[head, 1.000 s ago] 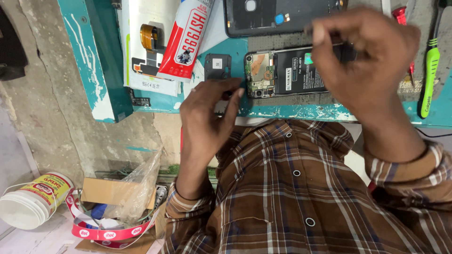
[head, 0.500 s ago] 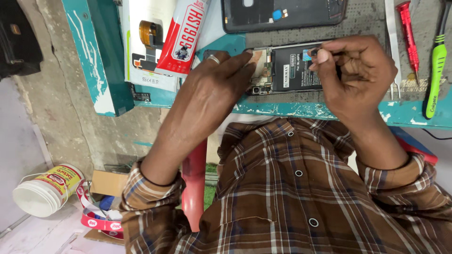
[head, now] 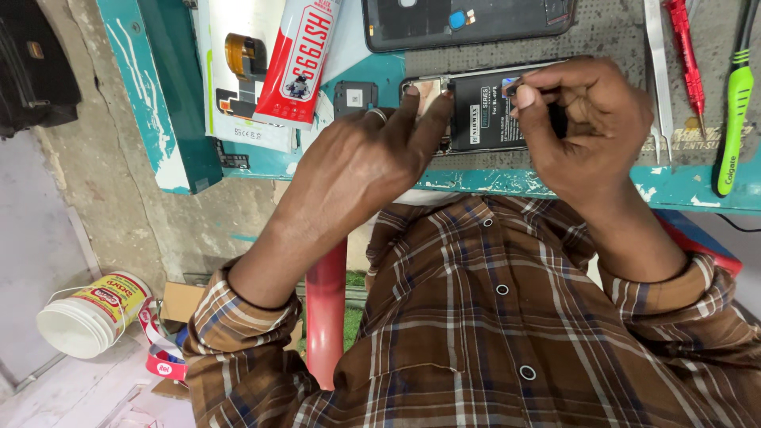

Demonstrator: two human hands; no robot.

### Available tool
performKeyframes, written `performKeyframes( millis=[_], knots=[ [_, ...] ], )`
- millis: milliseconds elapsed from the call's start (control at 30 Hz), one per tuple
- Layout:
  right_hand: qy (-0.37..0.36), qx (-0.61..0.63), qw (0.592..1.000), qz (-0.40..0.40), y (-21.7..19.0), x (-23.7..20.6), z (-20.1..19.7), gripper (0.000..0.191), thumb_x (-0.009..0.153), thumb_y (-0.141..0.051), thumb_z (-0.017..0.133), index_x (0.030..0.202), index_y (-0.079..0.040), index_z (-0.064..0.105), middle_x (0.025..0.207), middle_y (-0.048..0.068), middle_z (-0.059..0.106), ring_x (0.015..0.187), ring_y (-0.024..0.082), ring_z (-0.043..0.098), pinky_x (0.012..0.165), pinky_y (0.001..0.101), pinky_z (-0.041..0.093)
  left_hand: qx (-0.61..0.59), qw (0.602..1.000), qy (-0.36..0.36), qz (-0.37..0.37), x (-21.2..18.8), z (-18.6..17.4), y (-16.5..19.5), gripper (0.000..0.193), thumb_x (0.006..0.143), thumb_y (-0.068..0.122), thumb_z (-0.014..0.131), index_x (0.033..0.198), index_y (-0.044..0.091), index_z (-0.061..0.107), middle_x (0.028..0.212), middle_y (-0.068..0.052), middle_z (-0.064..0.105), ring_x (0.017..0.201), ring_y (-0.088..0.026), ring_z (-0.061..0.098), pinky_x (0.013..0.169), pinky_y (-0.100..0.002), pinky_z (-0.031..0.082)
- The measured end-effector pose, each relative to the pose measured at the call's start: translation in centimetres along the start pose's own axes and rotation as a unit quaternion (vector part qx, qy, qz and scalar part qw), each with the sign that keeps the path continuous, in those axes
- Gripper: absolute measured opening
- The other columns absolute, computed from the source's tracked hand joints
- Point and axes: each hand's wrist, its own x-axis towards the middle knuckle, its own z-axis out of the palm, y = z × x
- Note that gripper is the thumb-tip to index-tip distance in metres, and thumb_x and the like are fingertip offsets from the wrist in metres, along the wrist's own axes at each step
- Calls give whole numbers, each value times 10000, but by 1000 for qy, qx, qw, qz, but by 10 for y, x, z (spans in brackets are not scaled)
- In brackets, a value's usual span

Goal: The person repairs a disassembled smartphone at a workbench. They pry at the phone's internals with a metal pry tool, use a red screwdriver on the device, remove a small component, and handle the exposed motherboard, lifting and repositioning it inside the phone chassis.

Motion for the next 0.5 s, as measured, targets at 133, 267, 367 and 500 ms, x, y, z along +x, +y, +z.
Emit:
performKeyframes(
  millis=[133, 267, 367, 500],
  knots=[
    [-7, -17, 999, -26, -1, 3, 0, 103, 1109, 133, 650, 1164, 107, 567, 994, 161, 695, 864, 120, 695, 753, 201, 578, 5, 1000, 6, 2, -4, 3, 4, 549, 912, 62, 652, 1448, -6, 551, 1330, -246, 688, 664, -228, 673, 608, -339, 563],
    [-9, -54, 998, -24, 0, 4, -1, 103, 1068, 132, 669, 1118, 102, 584, 922, 155, 692, 820, 109, 656, 685, 191, 520, -42, 998, 19, -33, -5, 6, 14, 539, 950, 65, 650, 1476, 17, 541, 1371, -240, 660, 730, -242, 686, 647, -345, 581],
    [-20, -63, 997, -32, 2, 3, -2, 95, 1109, 114, 682, 1135, 76, 599, 921, 129, 703, 804, 74, 655, 666, 165, 498, -91, 993, 39, -72, -10, 6, 25, 498, 1002, 101, 660, 1476, 19, 532, 1393, -223, 647, 859, -299, 720, 691, -370, 589],
    [-25, -59, 997, -48, 2, 1, -1, 89, 1133, 116, 675, 1142, 76, 596, 964, 135, 707, 868, 84, 683, 731, 173, 532, -80, 988, 62, -112, -11, 14, 34, 526, 904, -21, 685, 1418, 16, 575, 1369, -196, 666, 742, -237, 688, 637, -333, 586]
  ],
)
